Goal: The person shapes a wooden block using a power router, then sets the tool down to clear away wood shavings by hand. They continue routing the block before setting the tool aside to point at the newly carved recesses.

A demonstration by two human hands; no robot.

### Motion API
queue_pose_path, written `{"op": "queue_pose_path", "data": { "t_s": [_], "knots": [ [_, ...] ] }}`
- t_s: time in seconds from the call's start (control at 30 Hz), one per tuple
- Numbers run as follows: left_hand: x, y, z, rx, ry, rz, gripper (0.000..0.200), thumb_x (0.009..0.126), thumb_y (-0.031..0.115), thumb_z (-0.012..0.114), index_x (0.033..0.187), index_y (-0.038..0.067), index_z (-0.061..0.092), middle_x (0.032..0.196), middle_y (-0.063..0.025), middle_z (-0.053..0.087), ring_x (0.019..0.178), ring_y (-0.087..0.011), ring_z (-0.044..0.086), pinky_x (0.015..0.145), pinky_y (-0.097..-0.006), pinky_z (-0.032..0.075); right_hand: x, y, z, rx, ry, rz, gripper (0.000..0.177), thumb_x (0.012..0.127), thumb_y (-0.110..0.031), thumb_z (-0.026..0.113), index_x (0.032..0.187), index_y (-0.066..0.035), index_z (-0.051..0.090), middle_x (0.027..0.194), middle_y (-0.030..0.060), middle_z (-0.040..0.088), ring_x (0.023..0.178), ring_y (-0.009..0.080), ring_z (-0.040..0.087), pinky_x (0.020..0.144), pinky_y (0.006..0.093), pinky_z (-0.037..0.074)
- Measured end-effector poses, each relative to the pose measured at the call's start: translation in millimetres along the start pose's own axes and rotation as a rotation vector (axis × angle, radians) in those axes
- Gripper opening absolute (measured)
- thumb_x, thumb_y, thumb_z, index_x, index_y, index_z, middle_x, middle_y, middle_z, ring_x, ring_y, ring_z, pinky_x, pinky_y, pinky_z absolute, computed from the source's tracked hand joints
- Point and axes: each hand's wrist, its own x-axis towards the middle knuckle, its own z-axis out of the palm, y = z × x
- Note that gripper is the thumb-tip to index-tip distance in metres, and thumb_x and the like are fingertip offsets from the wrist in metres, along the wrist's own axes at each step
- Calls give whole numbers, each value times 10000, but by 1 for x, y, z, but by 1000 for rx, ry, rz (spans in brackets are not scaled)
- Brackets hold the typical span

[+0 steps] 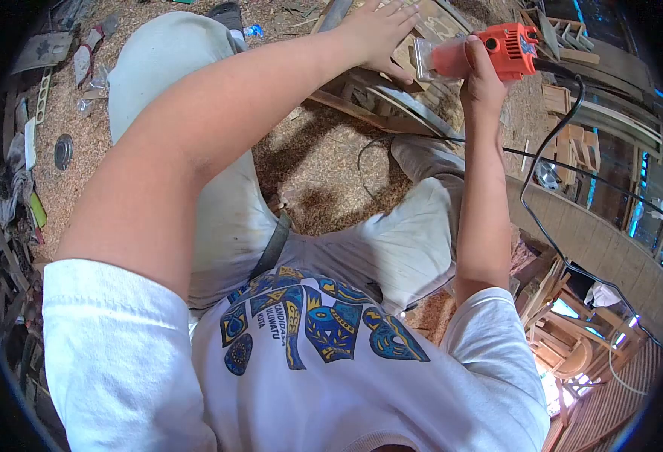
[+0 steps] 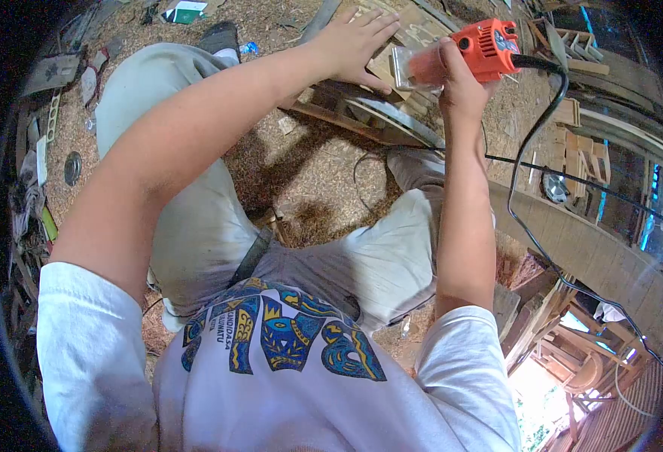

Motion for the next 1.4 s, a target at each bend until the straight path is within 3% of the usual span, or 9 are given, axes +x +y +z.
{"op": "queue_pose_path", "data": {
  "t_s": [0.13,0.23,0.3,0.6,0.93,1.0,1.33,1.4],
  "knots": [
    [4,-2,6,4,29,9,1368,719,781,783,1677,-13,214,1721,-221,300,1605,-369,272,1309,-512,214,6,1,-4,13,57,17,394,837,-5,860,1160,-48,639,1046,54,719,872,158,706,788,321,586],
    [0,-2,5,-39,48,14,1373,712,773,794,1671,-23,218,1708,-238,316,1597,-375,288,1303,-505,243,22,-2,-9,67,86,36,351,904,-65,805,1218,-33,651,1105,80,746,994,196,731,924,381,598],
    [-5,-2,6,-78,74,16,1373,712,770,797,1668,-29,219,1707,-243,314,1594,-377,292,1298,-498,261,30,-8,-12,99,114,-45,353,900,-82,812,1212,-35,653,1109,81,746,988,201,734,923,385,601],
    [4,1,11,-28,43,2,1374,717,789,784,1651,-60,241,1705,-260,304,1588,-382,303,1289,-481,290,46,-1,-21,194,174,33,364,889,-101,834,1198,-62,647,1072,58,738,976,205,736,894,398,614],
    [4,3,1,-15,-31,-25,1364,734,795,770,1665,-37,222,1721,-242,286,1594,-369,299,1293,-480,280,34,13,-9,4,73,-79,391,869,-35,842,1198,-51,631,1087,62,722,959,197,734,848,369,626],
    [3,3,1,-24,-32,-28,1366,734,791,775,1665,-39,216,1720,-245,284,1593,-371,298,1292,-477,283,31,10,-3,15,87,-93,436,816,-9,884,1153,-57,612,1030,42,699,854,165,699,775,343,598],
    [3,4,-1,-60,-42,-41,1372,731,775,793,1663,-42,204,1716,-257,278,1594,-381,290,1288,-481,295,24,11,2,16,65,-79,356,834,-29,883,1084,-58,632,1005,28,702,849,156,697,792,329,579],
    [2,5,-4,-41,-56,-44,1371,734,781,787,1668,-33,199,1723,-245,272,1597,-374,285,1287,-488,296,24,10,1,-62,8,-48,408,865,8,839,1194,-62,608,1084,51,703,939,180,711,854,349,594]
  ]
}}
